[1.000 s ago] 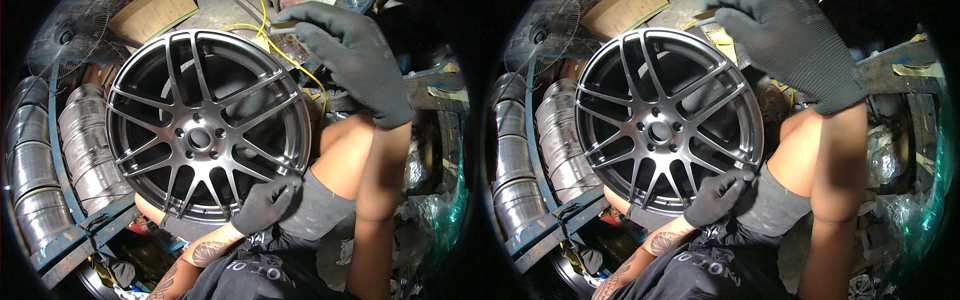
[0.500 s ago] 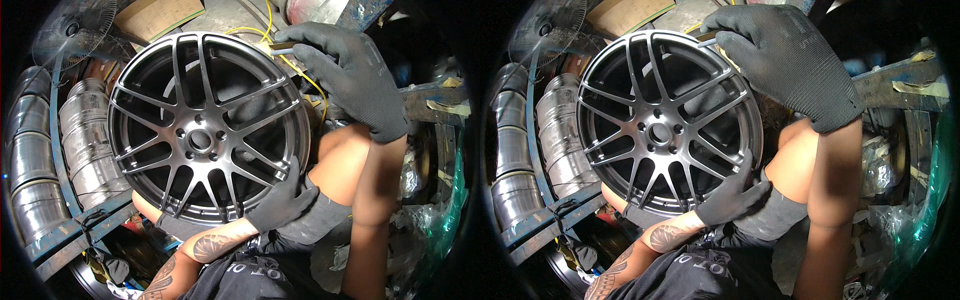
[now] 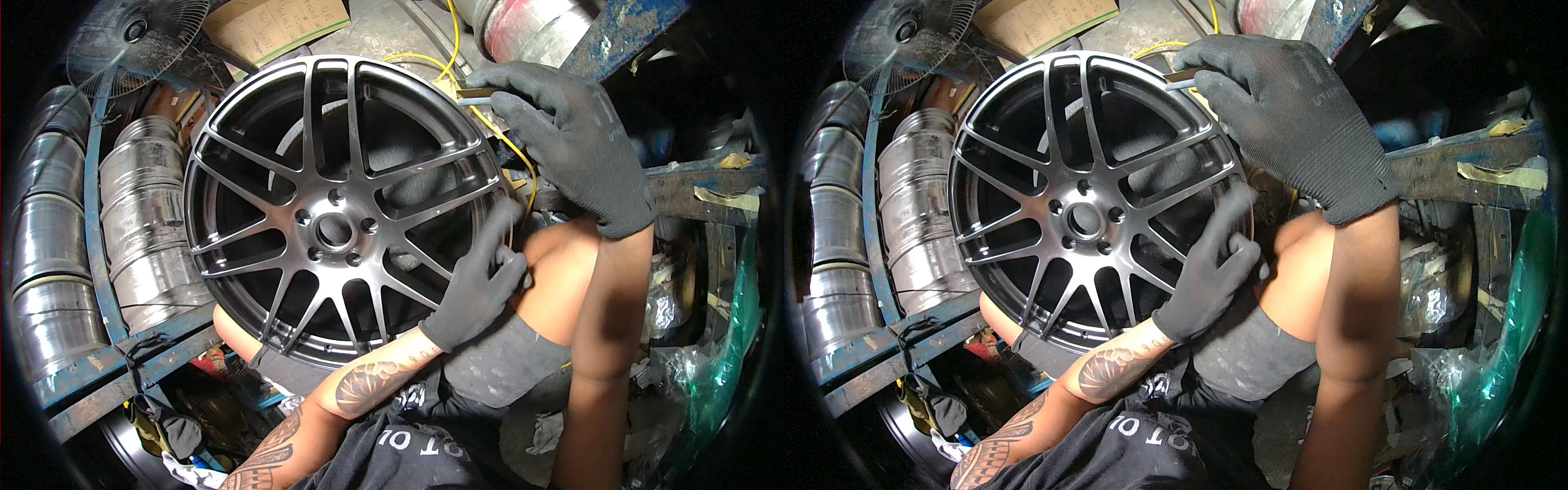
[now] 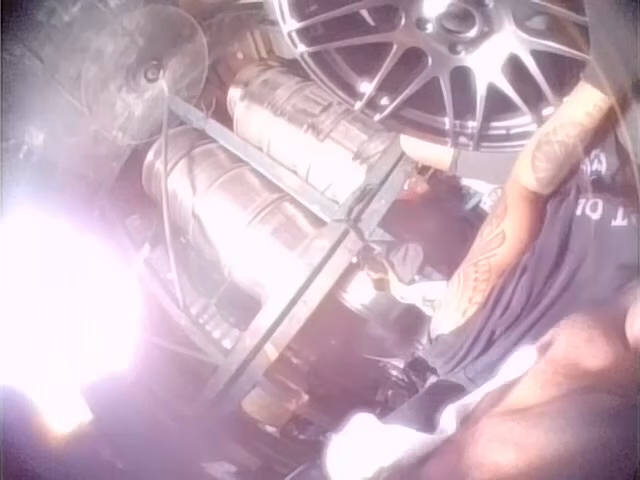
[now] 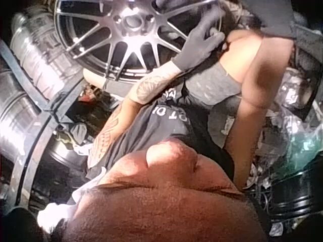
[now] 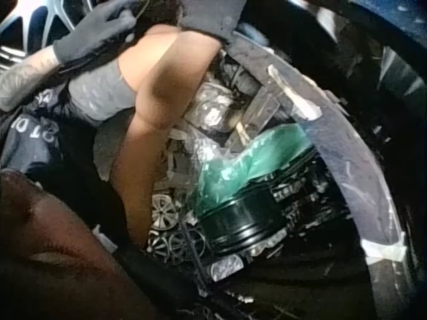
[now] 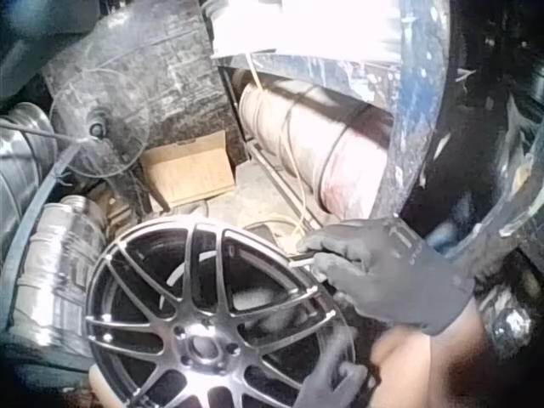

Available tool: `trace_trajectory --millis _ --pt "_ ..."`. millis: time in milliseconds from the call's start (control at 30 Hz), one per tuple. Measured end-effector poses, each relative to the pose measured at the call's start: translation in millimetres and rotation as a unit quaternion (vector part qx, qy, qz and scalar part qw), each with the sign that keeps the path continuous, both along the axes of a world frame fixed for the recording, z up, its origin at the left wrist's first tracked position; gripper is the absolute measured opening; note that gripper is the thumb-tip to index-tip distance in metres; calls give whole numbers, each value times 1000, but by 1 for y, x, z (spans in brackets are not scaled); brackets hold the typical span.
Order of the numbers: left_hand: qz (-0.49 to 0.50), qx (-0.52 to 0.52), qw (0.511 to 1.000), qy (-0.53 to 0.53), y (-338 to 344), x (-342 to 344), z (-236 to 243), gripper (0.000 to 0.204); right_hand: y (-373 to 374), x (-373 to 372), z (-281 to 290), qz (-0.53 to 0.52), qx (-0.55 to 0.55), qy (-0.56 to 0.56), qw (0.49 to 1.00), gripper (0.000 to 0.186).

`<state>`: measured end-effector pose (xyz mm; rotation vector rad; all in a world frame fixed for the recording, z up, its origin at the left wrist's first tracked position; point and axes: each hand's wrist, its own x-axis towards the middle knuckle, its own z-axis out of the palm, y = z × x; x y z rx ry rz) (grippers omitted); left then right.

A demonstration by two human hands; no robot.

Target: Inspecting and sanding the spokes and rim of a car wheel to prepare for repair.

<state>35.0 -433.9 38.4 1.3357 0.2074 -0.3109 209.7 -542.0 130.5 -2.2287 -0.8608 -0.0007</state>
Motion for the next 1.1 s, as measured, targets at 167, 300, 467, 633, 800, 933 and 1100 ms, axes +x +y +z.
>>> trace_trajectory --millis 167,300,467,633,800,933,1100 --pt "35 59 995 -70 5 -1 3 80 -2 -1 -2 -3 9 -41 999 30" --pt "38 15 999 31 18 25 11 80 1 -4 4 -17 11 41 999 29" --pt "62 -210 973 77 10 42 14 88 -3 2 -2 4 48 -18 999 29" --pt "31 -94 994 49 7 33 11 92 2 -1 7 -8 -14 1 1000 34" --pt "62 -67 996 14 7 43 2 92 6 0 9 -3 -11 18 1000 35" --pt "49 -72 994 60 3 42 -3 92 4 3 5 3 5 25 1000 34" --pt "0 31 999 28 12 36 13 91 5 2 10 -20 -21 54 998 33"
